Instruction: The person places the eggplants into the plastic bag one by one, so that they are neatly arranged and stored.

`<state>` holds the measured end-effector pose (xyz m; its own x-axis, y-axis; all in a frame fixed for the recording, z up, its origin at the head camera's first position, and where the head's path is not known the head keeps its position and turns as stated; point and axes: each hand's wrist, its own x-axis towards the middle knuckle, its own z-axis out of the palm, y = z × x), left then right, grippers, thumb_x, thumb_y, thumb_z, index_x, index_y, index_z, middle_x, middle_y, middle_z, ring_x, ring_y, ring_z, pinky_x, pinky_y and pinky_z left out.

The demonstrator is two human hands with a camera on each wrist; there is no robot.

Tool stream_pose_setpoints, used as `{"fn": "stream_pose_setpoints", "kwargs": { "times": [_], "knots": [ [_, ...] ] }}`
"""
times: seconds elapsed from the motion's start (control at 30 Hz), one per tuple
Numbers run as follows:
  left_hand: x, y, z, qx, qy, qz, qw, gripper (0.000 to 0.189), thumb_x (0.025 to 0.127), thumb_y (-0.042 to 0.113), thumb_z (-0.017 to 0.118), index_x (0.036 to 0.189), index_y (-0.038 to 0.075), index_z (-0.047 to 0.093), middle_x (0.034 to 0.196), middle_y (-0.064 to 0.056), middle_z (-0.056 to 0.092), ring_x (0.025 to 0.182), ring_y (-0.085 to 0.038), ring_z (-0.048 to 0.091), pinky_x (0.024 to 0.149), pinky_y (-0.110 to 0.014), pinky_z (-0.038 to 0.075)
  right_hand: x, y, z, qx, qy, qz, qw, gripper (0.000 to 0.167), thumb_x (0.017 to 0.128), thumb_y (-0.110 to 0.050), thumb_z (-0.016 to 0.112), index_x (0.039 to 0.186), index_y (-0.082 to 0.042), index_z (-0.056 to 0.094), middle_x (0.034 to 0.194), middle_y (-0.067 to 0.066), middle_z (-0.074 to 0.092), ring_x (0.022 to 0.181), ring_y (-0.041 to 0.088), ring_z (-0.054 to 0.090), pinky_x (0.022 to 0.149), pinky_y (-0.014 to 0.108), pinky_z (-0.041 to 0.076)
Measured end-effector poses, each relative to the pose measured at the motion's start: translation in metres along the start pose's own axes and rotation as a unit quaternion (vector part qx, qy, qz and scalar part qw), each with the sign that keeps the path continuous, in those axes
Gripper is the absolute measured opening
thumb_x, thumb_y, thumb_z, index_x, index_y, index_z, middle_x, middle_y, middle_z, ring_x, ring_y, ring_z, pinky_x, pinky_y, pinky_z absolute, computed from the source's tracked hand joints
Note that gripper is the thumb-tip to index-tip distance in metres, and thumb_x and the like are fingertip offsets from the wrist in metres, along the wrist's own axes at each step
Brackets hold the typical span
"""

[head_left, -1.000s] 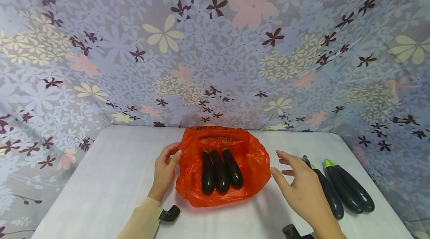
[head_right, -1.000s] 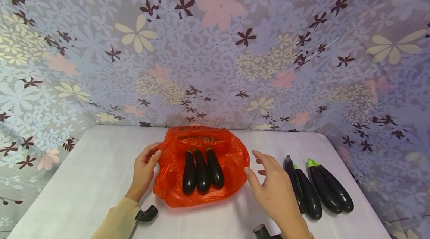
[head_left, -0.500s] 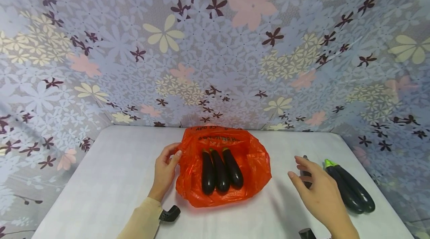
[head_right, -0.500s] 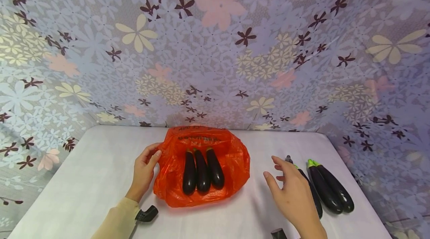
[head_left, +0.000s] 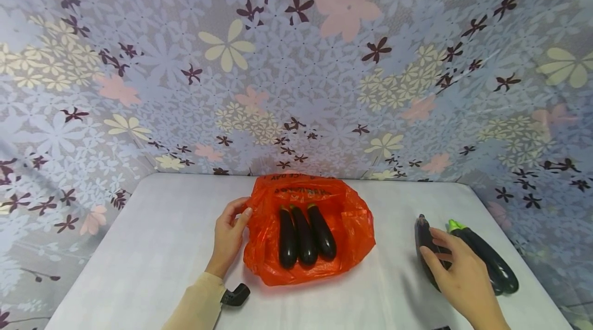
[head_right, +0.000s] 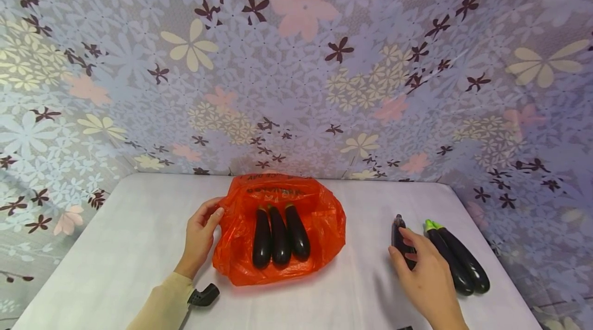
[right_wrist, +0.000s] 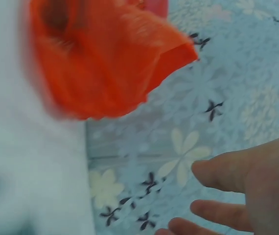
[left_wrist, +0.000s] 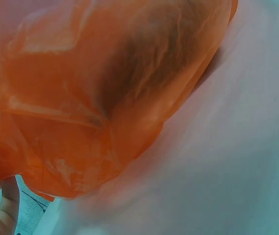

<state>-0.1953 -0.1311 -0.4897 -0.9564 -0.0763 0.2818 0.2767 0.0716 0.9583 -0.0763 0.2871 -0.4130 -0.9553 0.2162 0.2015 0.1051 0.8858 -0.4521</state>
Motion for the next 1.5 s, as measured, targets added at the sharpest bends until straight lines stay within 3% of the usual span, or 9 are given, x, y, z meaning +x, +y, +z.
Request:
{"fn": "stream_pose_setpoints", "kwargs": {
  "times": [0.23, 0.4, 0.5, 0.6, 0.83, 1.0, 1.2, 1.27, 1.5],
  "knots": [
    [-0.007, 0.029, 0.003, 0.013, -0.003, 0.013, 0.9998, 0.030, 0.101, 0.005, 0.057, 0.128, -0.007, 0.059, 0.125, -0.023, 0.062, 0.106, -0.005, 0.055, 0.089, -0.015, 0.049, -0.003, 0.023, 0.006, -0.019, 0.002, 0.024, 0.9995, 0.064, 0.101, -0.036, 0.060, 0.144, 0.009, 0.043, 0.135, 0.034, 0.050, 0.100, 0.049, 0.064, 0.075, 0.059, 0.054],
    [-0.003, 0.012, 0.002, 0.009, -0.001, 0.004, 1.0000, 0.030, 0.101, 0.006, 0.058, 0.129, -0.002, 0.060, 0.127, -0.019, 0.062, 0.109, -0.006, 0.055, 0.090, -0.015, 0.048, -0.005, 0.038, 0.008, -0.027, -0.028, 0.048, 0.9981, 0.077, 0.102, -0.047, 0.054, 0.149, 0.010, 0.033, 0.136, 0.037, 0.046, 0.104, 0.053, 0.061, 0.078, 0.062, 0.052],
    [0.000, -0.001, 0.001, 0.005, 0.003, -0.002, 1.0000, 0.030, 0.100, 0.009, 0.061, 0.129, 0.002, 0.062, 0.127, -0.014, 0.063, 0.110, -0.008, 0.055, 0.090, -0.016, 0.048, -0.007, 0.046, 0.008, -0.024, -0.041, 0.040, 0.9981, 0.077, 0.102, -0.048, 0.054, 0.148, 0.011, 0.034, 0.134, 0.038, 0.047, 0.101, 0.052, 0.062, 0.077, 0.060, 0.052],
    [0.001, -0.003, 0.001, 0.004, 0.004, -0.002, 1.0000, 0.030, 0.100, 0.010, 0.061, 0.129, 0.003, 0.062, 0.128, -0.013, 0.063, 0.111, -0.009, 0.055, 0.090, -0.017, 0.049, -0.007, 0.052, 0.009, -0.026, -0.046, 0.036, 0.9980, 0.075, 0.101, -0.046, 0.056, 0.144, 0.013, 0.040, 0.127, 0.038, 0.053, 0.096, 0.050, 0.064, 0.076, 0.057, 0.054],
    [-0.005, 0.025, 0.002, 0.015, 0.000, -0.002, 0.9999, 0.030, 0.100, 0.006, 0.059, 0.128, -0.005, 0.060, 0.126, -0.020, 0.062, 0.109, -0.006, 0.055, 0.091, -0.016, 0.048, -0.009, 0.061, 0.012, -0.046, -0.073, 0.020, 0.9960, 0.068, 0.099, -0.043, 0.061, 0.136, 0.013, 0.049, 0.107, 0.030, 0.064, 0.086, 0.040, 0.067, 0.072, 0.053, 0.055],
    [-0.008, 0.037, 0.001, 0.017, -0.008, 0.005, 0.9998, 0.031, 0.100, 0.006, 0.058, 0.128, -0.007, 0.059, 0.125, -0.022, 0.062, 0.107, -0.003, 0.055, 0.090, -0.016, 0.049, -0.013, 0.065, 0.016, -0.075, -0.071, 0.005, 0.9947, 0.060, 0.096, -0.034, 0.067, 0.130, 0.013, 0.056, 0.111, 0.030, 0.066, 0.089, 0.041, 0.064, 0.073, 0.056, 0.052],
    [-0.007, 0.033, 0.001, 0.009, -0.006, 0.004, 0.9999, 0.030, 0.100, 0.006, 0.060, 0.127, -0.006, 0.060, 0.126, -0.021, 0.062, 0.107, -0.005, 0.055, 0.090, -0.016, 0.049, -0.011, 0.068, 0.020, -0.117, -0.107, 0.027, 0.9870, 0.061, 0.092, -0.032, 0.072, 0.128, 0.014, 0.056, 0.106, 0.033, 0.065, 0.094, 0.050, 0.060, 0.077, 0.063, 0.049],
    [-0.006, 0.023, 0.001, 0.005, -0.003, 0.006, 1.0000, 0.030, 0.100, 0.007, 0.060, 0.128, -0.004, 0.061, 0.126, -0.019, 0.063, 0.108, -0.005, 0.055, 0.090, -0.016, 0.048, -0.012, 0.068, 0.022, -0.131, -0.112, 0.035, 0.9844, 0.062, 0.090, -0.031, 0.074, 0.127, 0.015, 0.056, 0.108, 0.034, 0.065, 0.096, 0.052, 0.058, 0.079, 0.064, 0.049],
    [-0.003, 0.014, 0.001, 0.004, 0.001, 0.001, 1.0000, 0.031, 0.100, 0.006, 0.059, 0.129, -0.003, 0.060, 0.128, -0.019, 0.062, 0.108, -0.007, 0.056, 0.089, -0.016, 0.049, -0.011, 0.065, 0.028, -0.160, -0.133, 0.104, 0.9726, 0.069, 0.088, -0.038, 0.075, 0.131, 0.011, 0.054, 0.119, 0.038, 0.059, 0.105, 0.058, 0.055, 0.081, 0.067, 0.048]
  ]
}}
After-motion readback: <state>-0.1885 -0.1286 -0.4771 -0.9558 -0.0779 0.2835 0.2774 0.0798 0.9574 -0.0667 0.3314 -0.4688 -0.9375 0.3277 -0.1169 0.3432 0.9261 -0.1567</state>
